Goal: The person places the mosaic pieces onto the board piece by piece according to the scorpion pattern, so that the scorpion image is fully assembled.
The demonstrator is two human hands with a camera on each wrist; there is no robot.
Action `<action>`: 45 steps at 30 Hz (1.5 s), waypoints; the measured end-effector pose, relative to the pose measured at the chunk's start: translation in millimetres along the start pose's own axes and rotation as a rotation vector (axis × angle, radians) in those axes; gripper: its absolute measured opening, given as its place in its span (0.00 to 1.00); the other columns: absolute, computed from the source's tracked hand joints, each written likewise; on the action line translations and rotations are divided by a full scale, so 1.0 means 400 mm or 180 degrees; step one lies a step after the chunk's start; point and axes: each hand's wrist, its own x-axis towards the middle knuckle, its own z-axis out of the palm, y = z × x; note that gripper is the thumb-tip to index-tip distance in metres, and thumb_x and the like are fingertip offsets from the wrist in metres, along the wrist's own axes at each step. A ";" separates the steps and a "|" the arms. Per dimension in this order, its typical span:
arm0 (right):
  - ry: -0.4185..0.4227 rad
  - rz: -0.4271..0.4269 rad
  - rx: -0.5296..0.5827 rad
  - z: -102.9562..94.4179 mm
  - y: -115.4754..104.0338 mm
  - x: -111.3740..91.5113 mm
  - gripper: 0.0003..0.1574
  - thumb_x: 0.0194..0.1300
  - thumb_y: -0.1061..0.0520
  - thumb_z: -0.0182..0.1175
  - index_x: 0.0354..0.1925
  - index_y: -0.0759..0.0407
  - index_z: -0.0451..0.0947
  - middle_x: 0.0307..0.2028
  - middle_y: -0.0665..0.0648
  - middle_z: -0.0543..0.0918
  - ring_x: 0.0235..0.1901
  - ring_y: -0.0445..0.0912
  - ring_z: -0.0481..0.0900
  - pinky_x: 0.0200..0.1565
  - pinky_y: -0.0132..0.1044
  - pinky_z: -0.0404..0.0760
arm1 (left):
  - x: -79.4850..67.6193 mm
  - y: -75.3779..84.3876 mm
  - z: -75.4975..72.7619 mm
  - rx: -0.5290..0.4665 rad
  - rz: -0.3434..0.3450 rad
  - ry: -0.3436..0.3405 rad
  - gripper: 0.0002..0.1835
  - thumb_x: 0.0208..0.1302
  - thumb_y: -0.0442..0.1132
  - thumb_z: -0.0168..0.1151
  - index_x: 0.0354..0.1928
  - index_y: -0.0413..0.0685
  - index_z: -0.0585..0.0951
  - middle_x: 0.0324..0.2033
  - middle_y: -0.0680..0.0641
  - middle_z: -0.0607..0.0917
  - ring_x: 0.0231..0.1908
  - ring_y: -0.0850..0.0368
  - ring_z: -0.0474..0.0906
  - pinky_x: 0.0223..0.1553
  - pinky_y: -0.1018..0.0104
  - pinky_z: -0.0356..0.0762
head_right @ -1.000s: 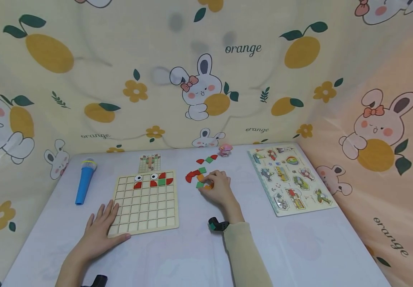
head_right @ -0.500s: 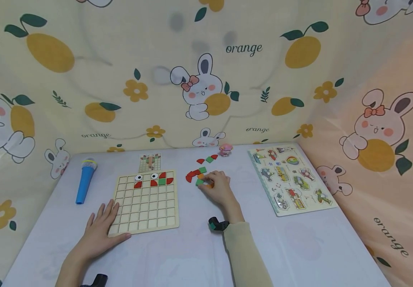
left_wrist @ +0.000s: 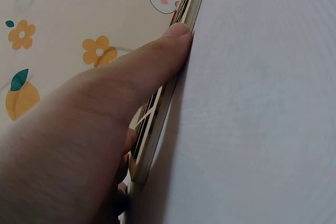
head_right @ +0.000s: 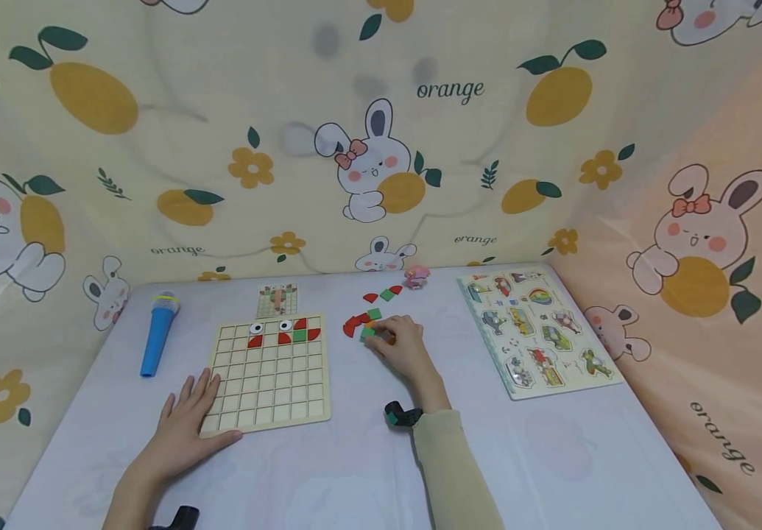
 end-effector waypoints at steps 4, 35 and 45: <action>0.0041 -0.0067 0.0075 0.003 -0.019 -0.001 0.19 0.65 0.51 0.77 0.52 0.55 0.90 0.45 0.53 0.89 0.46 0.49 0.76 0.57 0.53 0.69 | -0.002 0.001 -0.002 -0.0001 -0.0009 -0.0015 0.69 0.54 0.77 0.69 0.84 0.38 0.53 0.84 0.32 0.46 0.82 0.26 0.33 0.76 0.24 0.26; -0.0626 -0.0625 0.0279 0.286 -0.339 0.111 0.21 0.70 0.46 0.73 0.55 0.56 0.90 0.44 0.51 0.89 0.39 0.42 0.79 0.40 0.30 0.76 | -0.001 0.000 0.000 0.0054 0.0033 0.0044 0.69 0.55 0.77 0.69 0.84 0.38 0.53 0.84 0.32 0.47 0.82 0.25 0.35 0.76 0.23 0.27; -0.0768 -0.0616 0.0190 0.357 -0.389 0.135 0.18 0.69 0.48 0.74 0.51 0.56 0.92 0.37 0.46 0.87 0.33 0.34 0.76 0.35 0.23 0.76 | 0.003 -0.009 0.002 0.0035 0.0102 0.0091 0.68 0.55 0.76 0.69 0.84 0.38 0.54 0.84 0.33 0.48 0.82 0.25 0.35 0.76 0.23 0.29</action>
